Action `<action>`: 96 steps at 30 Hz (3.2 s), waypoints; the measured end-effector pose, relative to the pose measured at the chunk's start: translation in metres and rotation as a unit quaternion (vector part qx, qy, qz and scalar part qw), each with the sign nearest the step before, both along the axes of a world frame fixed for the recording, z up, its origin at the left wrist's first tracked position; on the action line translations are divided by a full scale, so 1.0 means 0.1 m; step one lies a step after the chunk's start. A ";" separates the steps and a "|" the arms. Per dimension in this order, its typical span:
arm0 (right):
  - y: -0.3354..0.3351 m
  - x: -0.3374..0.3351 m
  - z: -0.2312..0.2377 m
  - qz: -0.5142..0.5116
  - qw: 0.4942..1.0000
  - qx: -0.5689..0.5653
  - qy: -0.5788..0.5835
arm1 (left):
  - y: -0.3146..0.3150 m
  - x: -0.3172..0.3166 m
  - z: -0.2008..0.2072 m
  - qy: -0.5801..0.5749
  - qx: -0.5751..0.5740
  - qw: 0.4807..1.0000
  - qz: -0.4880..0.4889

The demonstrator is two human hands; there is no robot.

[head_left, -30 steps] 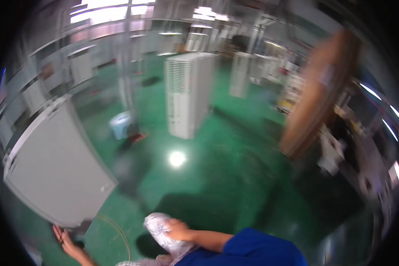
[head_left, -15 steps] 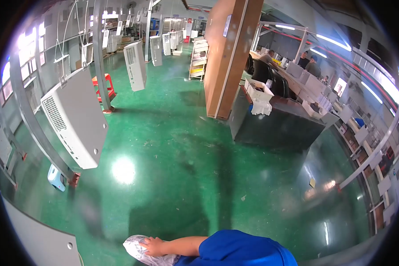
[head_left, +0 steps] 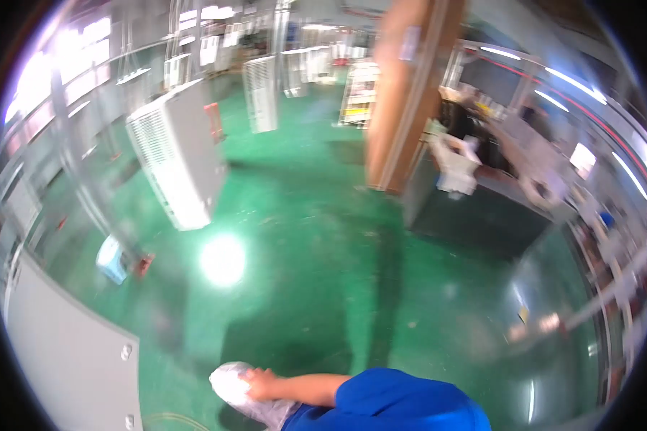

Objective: The person smooths the edges of a metal cabinet enclosure using a hand file.

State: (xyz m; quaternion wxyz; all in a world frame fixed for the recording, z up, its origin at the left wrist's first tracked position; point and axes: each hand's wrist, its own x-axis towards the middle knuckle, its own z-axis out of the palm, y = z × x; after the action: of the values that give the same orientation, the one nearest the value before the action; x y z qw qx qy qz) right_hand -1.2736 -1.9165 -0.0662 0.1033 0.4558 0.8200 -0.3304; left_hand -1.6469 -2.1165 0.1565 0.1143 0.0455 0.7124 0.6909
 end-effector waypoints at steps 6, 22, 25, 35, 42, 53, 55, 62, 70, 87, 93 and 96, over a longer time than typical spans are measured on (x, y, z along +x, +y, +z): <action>0.28 -0.32 -0.07 0.051 0.980 0.170 0.094 | 0.48 -0.26 -0.80 0.001 0.139 0.987 -0.081; 0.14 -1.99 0.90 -0.283 0.468 -0.673 0.498 | 0.28 1.20 -0.96 -0.074 0.278 0.927 -0.240; 0.19 -1.98 0.95 -0.294 0.420 -0.679 0.525 | -0.28 1.37 -1.36 -0.148 0.208 0.950 -0.182; 0.23 -1.71 1.08 -0.308 0.464 -0.634 0.537 | -1.36 1.63 -2.03 -0.155 0.066 0.984 0.055; 0.60 -1.64 1.68 -0.055 0.819 0.104 0.562 | -0.30 1.48 -1.08 -0.017 -0.034 0.996 -0.085; 1.03 -2.80 4.40 0.187 0.706 0.099 0.676 | 0.80 0.94 -0.11 0.192 0.019 0.976 -0.100; 0.99 -2.85 4.39 0.178 0.699 0.027 0.692 | 0.88 0.88 -0.10 0.202 0.013 0.976 -0.083; 0.94 -2.89 4.40 0.143 0.690 0.097 0.703 | 1.13 0.66 -0.11 0.205 -0.002 0.978 -0.050; 0.96 -2.83 4.41 0.124 0.695 0.106 0.701 | 1.29 0.58 -0.17 0.208 0.007 0.977 -0.046; 0.91 -2.64 4.31 0.102 0.706 0.122 0.690 | 1.38 0.50 0.25 0.281 -0.071 0.957 -0.021; 0.96 -2.62 4.31 0.094 0.689 0.201 0.690 | 1.42 0.61 0.08 0.306 -0.124 0.944 0.000; 1.00 -2.55 4.34 0.072 0.706 0.204 0.675 | 1.52 0.57 0.32 0.350 -0.109 0.930 0.011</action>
State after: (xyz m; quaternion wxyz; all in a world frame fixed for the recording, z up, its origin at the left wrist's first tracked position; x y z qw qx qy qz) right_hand -1.5287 -1.8169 0.3681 -0.5497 0.0609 0.7482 -0.3665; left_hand -1.5894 -1.9641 0.1886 -0.1456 0.2635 0.7786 0.5506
